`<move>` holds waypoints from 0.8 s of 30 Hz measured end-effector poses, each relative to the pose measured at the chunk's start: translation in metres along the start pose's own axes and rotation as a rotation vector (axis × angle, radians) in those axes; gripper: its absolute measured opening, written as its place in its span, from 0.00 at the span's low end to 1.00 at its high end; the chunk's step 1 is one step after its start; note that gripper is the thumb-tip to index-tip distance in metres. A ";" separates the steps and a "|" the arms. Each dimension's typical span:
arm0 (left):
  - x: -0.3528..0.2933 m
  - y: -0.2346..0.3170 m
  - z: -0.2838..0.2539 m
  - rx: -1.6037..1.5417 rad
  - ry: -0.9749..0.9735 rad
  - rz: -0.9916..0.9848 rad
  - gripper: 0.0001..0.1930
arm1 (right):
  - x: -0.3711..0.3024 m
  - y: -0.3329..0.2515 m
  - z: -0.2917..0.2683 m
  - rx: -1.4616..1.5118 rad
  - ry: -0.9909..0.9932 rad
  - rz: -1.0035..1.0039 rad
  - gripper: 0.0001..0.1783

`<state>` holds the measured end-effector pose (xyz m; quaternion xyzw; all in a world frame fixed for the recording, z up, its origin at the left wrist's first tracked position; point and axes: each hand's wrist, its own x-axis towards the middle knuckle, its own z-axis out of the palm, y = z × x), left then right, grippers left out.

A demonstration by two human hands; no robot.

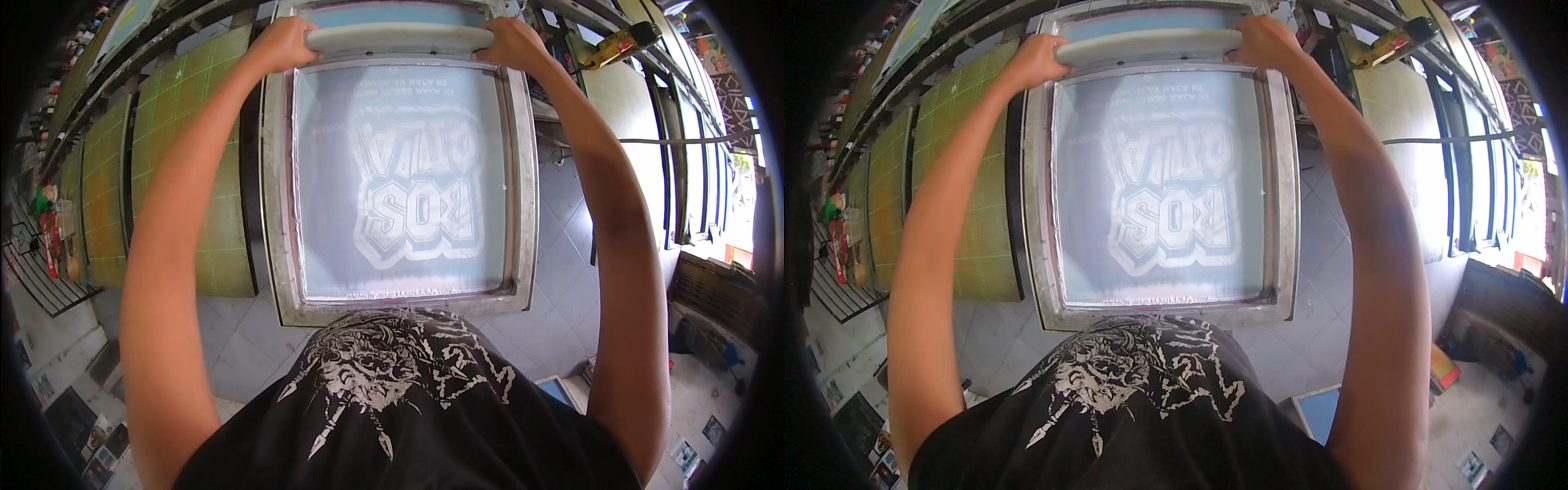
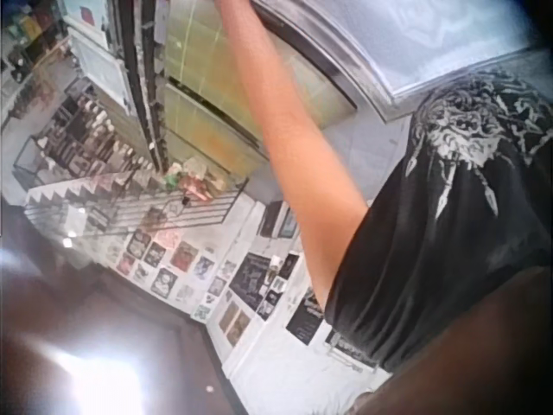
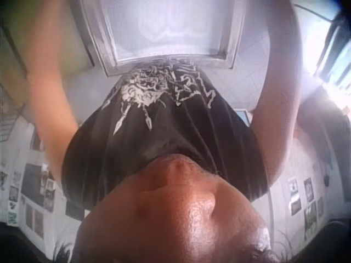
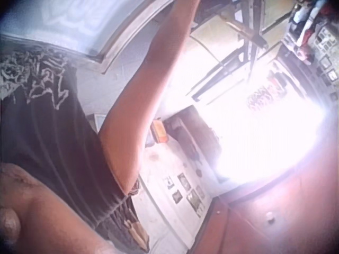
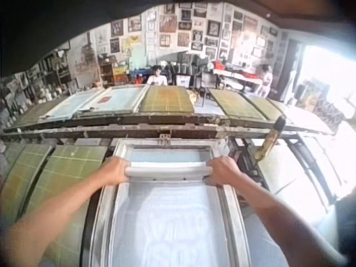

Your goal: The person performs a screen printing task by lowering a screen onto a shirt, using a squeegee to spread white ink across the screen by hand, and then drying the printed design with a heat gun.

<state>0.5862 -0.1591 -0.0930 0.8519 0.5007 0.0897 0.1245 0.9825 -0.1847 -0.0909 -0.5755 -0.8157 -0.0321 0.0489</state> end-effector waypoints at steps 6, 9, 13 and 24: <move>0.002 0.016 -0.051 -0.073 0.001 -0.011 0.17 | 0.010 0.006 -0.036 0.063 -0.062 0.094 0.32; -0.031 0.032 -0.046 0.076 0.169 0.043 0.16 | -0.027 -0.014 -0.037 -0.075 0.197 0.024 0.30; -0.121 0.072 -0.043 0.094 0.403 0.068 0.16 | -0.107 -0.063 -0.087 0.021 0.156 0.107 0.21; -0.378 0.192 0.029 -0.036 0.272 0.078 0.22 | -0.381 -0.157 -0.069 0.201 0.248 -0.013 0.20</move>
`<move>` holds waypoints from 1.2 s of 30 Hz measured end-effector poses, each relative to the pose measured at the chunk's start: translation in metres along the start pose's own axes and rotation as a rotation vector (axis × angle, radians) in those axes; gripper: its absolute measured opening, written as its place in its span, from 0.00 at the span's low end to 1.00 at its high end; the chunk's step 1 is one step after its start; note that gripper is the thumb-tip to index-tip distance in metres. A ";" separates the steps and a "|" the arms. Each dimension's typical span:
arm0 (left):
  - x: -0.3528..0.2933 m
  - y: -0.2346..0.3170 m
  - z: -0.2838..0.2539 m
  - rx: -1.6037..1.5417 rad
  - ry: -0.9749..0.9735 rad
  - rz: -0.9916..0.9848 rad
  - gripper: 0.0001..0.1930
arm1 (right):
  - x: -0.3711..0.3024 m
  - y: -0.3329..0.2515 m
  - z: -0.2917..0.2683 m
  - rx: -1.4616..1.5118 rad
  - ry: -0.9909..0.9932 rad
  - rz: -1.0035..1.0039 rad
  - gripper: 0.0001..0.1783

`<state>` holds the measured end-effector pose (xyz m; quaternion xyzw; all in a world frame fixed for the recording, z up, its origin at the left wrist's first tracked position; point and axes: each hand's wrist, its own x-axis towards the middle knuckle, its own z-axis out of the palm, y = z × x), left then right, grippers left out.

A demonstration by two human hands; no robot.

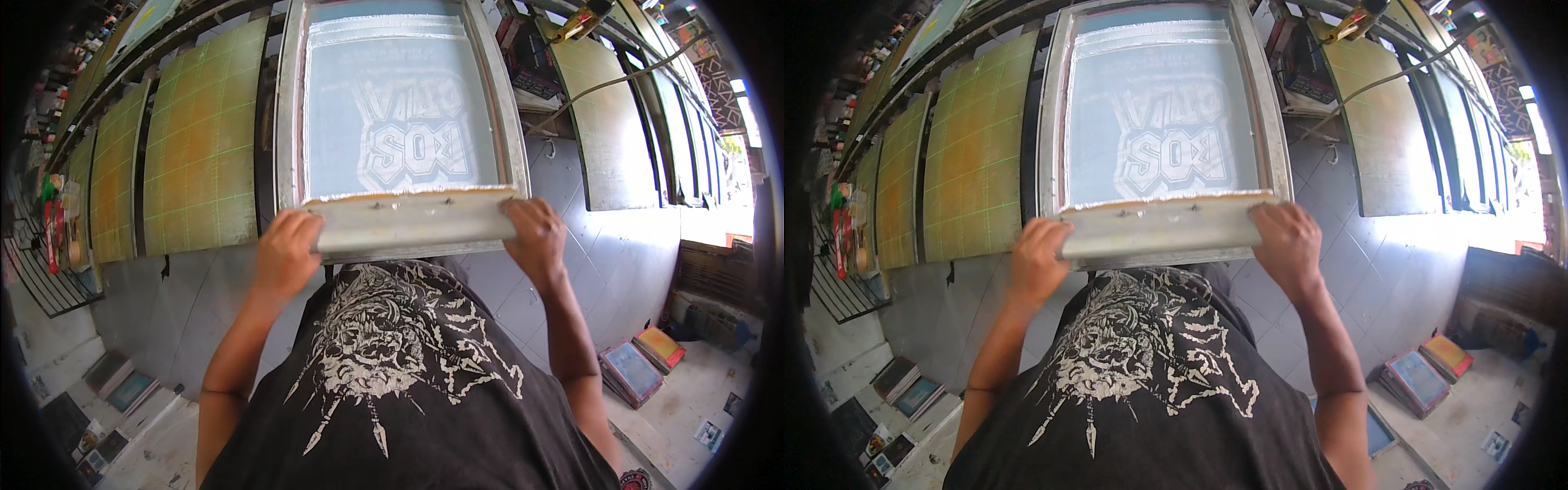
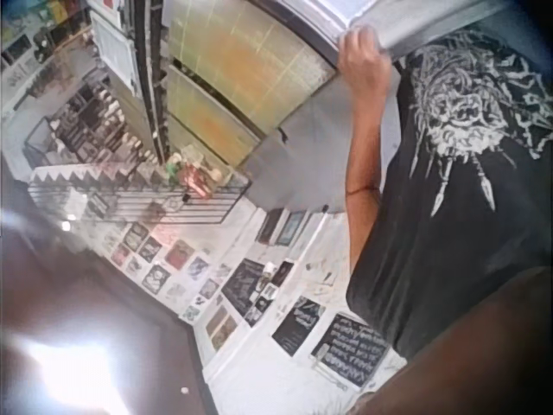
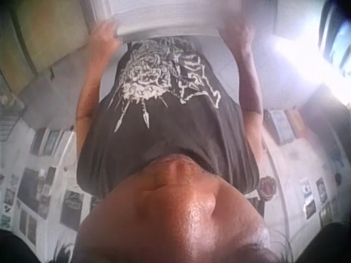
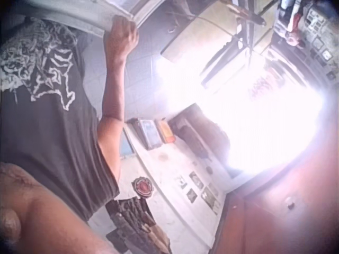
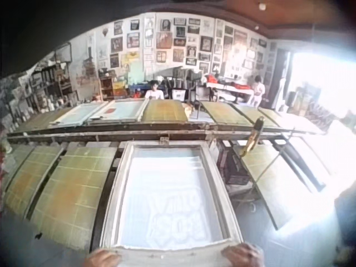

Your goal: The person performs a screen printing task by lowering a screen onto a shirt, using a squeegee to spread white ink across the screen by hand, and then drying the printed design with a heat gun.

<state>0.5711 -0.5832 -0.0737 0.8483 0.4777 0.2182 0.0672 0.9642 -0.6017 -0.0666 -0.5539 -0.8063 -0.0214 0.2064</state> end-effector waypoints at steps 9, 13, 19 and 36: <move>-0.046 -0.002 0.046 0.009 0.023 0.017 0.24 | -0.052 -0.010 0.052 -0.028 0.109 0.011 0.20; -0.051 -0.001 0.051 0.012 -0.005 -0.015 0.26 | -0.061 -0.013 0.060 -0.012 0.080 0.034 0.22; -0.056 0.009 0.040 -0.064 -0.164 -0.084 0.28 | -0.067 -0.009 0.051 0.126 -0.097 0.058 0.31; -0.068 -0.076 0.078 -0.665 -0.007 -1.177 0.30 | -0.081 0.077 0.100 0.858 0.071 1.117 0.26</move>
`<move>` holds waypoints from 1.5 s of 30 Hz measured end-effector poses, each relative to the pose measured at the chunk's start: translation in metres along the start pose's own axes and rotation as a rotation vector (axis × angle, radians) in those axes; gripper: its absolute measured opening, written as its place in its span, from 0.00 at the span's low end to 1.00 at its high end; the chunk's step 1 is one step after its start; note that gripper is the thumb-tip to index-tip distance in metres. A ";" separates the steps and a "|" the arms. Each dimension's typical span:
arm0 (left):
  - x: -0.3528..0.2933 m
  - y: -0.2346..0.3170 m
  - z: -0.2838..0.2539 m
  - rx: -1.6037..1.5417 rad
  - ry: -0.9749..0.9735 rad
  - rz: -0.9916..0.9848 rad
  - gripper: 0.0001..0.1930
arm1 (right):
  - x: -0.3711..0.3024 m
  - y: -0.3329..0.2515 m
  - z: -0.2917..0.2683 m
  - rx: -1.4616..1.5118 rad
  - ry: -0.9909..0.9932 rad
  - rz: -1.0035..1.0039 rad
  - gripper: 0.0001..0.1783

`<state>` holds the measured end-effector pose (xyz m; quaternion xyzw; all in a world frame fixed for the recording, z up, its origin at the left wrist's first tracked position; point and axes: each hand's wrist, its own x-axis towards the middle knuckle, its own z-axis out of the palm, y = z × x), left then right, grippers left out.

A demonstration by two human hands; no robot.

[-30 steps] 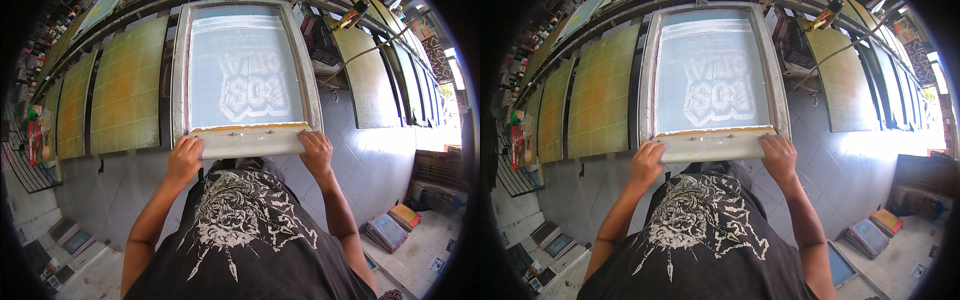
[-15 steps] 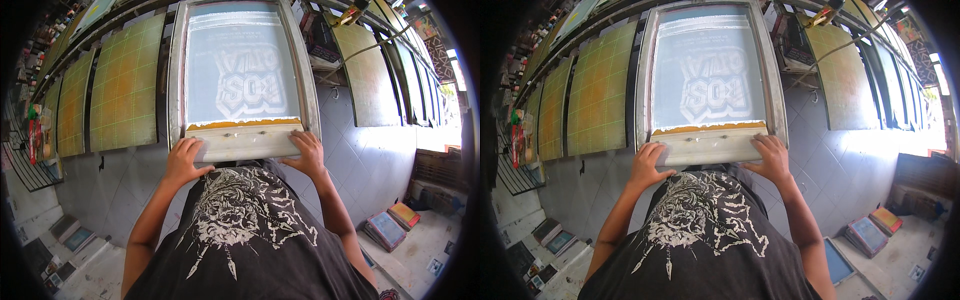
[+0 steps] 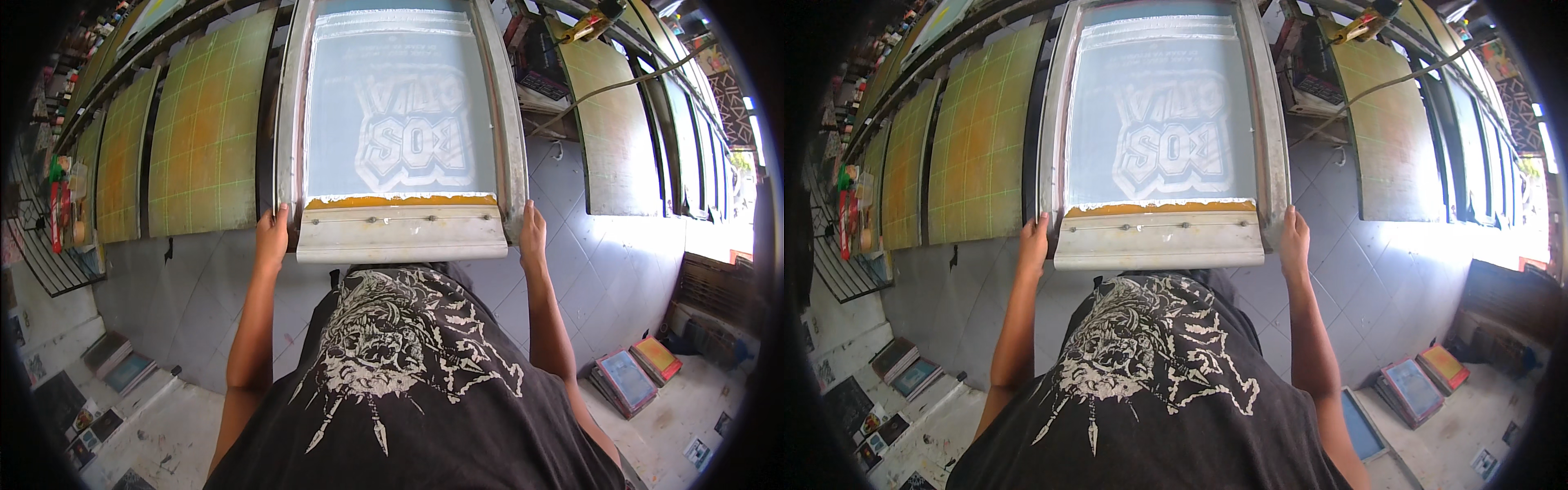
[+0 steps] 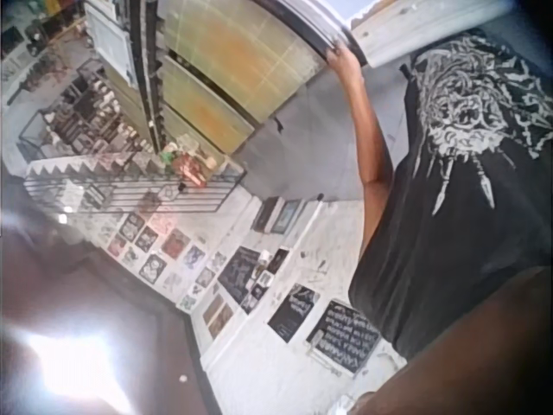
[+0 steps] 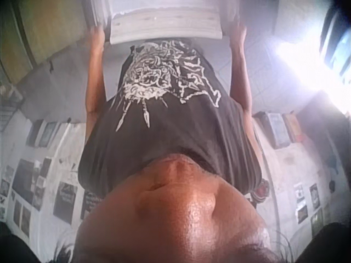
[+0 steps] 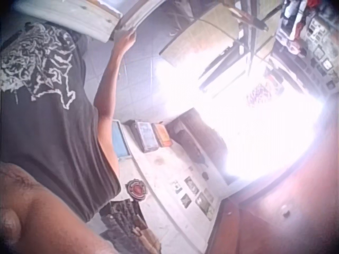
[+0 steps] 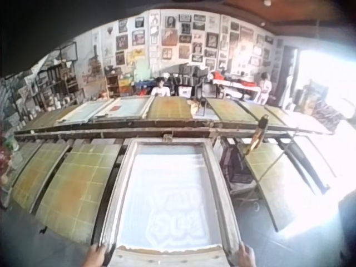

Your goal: The person performs a screen printing task by lowering a screen onto a shirt, using a squeegee to spread white ink across the screen by hand, and then drying the printed design with a heat gun.

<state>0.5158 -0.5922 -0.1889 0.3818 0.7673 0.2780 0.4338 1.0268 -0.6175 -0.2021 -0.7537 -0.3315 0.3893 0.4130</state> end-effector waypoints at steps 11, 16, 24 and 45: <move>-0.003 0.002 0.005 -0.055 0.097 0.095 0.23 | -0.004 -0.009 0.005 -0.085 0.106 -0.031 0.27; -0.008 0.010 0.004 -0.090 0.087 0.091 0.22 | -0.004 -0.013 0.004 -0.092 0.114 -0.020 0.27; -0.006 0.006 0.006 -0.001 0.111 0.118 0.23 | -0.002 -0.003 0.008 -0.047 0.123 -0.035 0.27; -0.030 0.017 0.003 0.108 0.265 0.164 0.21 | -0.019 -0.028 -0.015 -0.148 0.151 -0.059 0.27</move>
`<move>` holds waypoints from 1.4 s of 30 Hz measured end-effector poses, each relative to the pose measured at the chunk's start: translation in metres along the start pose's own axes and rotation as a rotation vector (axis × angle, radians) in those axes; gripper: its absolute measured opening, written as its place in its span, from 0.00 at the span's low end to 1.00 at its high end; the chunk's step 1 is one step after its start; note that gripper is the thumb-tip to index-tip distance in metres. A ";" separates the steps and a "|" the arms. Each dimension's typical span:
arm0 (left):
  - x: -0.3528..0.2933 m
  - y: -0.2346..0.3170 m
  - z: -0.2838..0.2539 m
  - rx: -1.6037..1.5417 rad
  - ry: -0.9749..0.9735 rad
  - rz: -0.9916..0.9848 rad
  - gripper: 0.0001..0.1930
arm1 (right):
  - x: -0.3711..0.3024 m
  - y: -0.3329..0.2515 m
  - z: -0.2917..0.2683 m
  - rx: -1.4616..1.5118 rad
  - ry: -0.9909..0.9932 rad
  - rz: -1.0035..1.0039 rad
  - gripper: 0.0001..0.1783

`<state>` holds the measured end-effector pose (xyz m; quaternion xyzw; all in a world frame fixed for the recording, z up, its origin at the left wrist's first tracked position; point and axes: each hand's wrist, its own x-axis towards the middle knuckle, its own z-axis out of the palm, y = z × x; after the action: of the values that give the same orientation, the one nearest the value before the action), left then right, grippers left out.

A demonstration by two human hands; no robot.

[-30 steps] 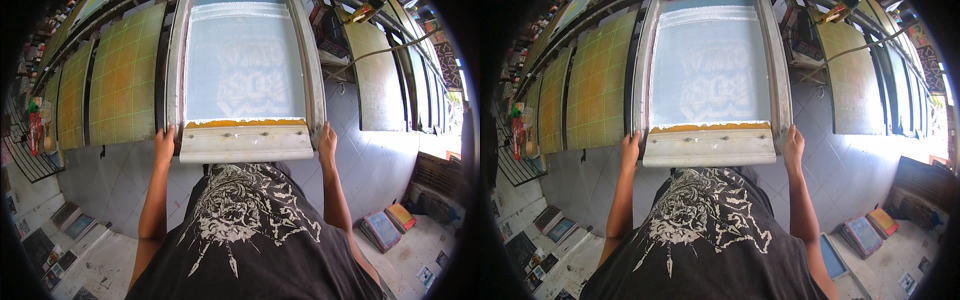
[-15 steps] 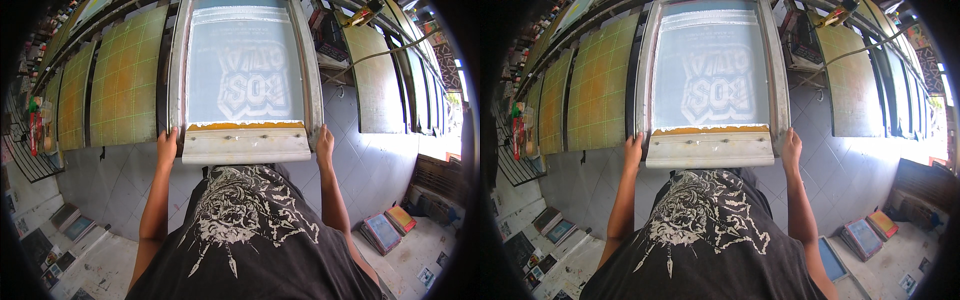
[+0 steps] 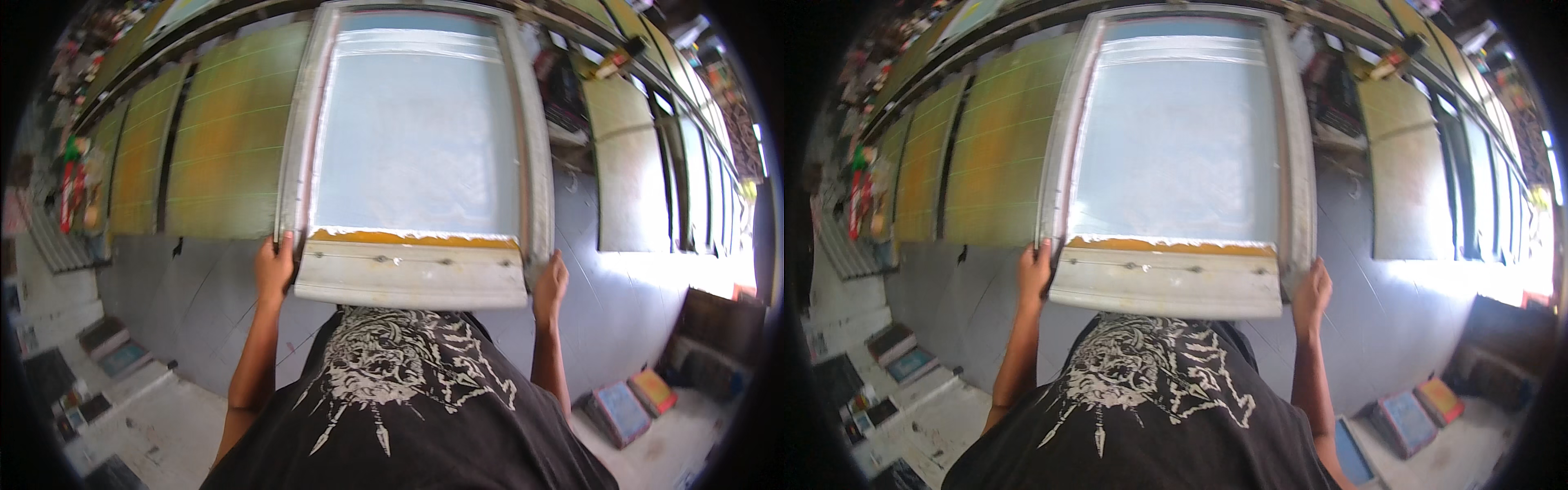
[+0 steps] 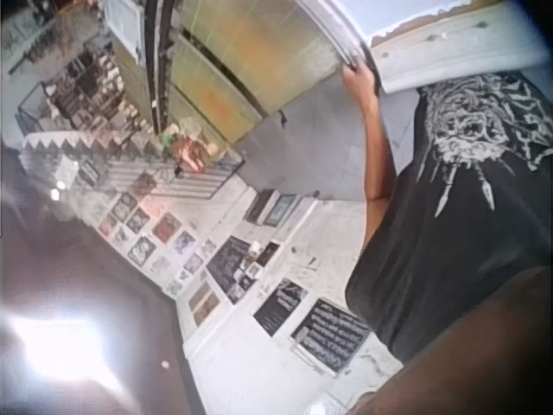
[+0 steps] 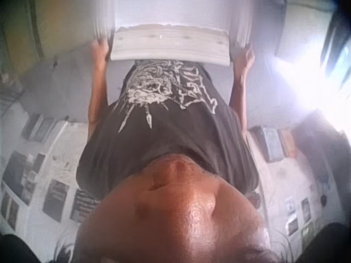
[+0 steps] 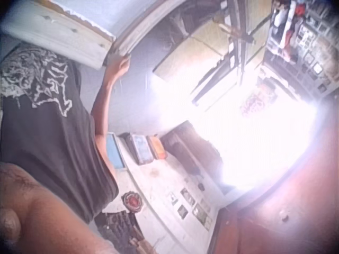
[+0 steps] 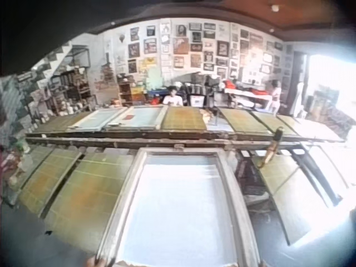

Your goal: The person performs a screen printing task by lowering a screen onto a shirt, using a squeegee to spread white ink across the screen by hand, and then drying the printed design with a heat gun.

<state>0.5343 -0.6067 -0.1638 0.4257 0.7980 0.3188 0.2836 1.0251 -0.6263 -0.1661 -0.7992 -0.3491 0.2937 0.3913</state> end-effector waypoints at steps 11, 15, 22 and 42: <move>-0.004 -0.044 0.010 -0.129 0.173 0.104 0.19 | 0.017 0.050 0.031 0.233 -0.090 -0.156 0.26; -0.015 -0.043 0.011 0.017 0.263 0.102 0.22 | 0.026 0.062 0.052 0.347 -0.172 -0.138 0.23; 0.030 -0.124 0.017 0.025 0.372 0.100 0.27 | 0.054 0.084 0.110 0.217 -0.344 -0.279 0.21; 0.247 -0.259 0.038 0.177 0.374 0.178 0.32 | 0.064 0.132 0.346 0.265 -0.269 -0.373 0.20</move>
<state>0.3153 -0.4968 -0.4265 0.4511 0.8207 0.3449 0.0628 0.8484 -0.4900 -0.4691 -0.6166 -0.4977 0.3635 0.4900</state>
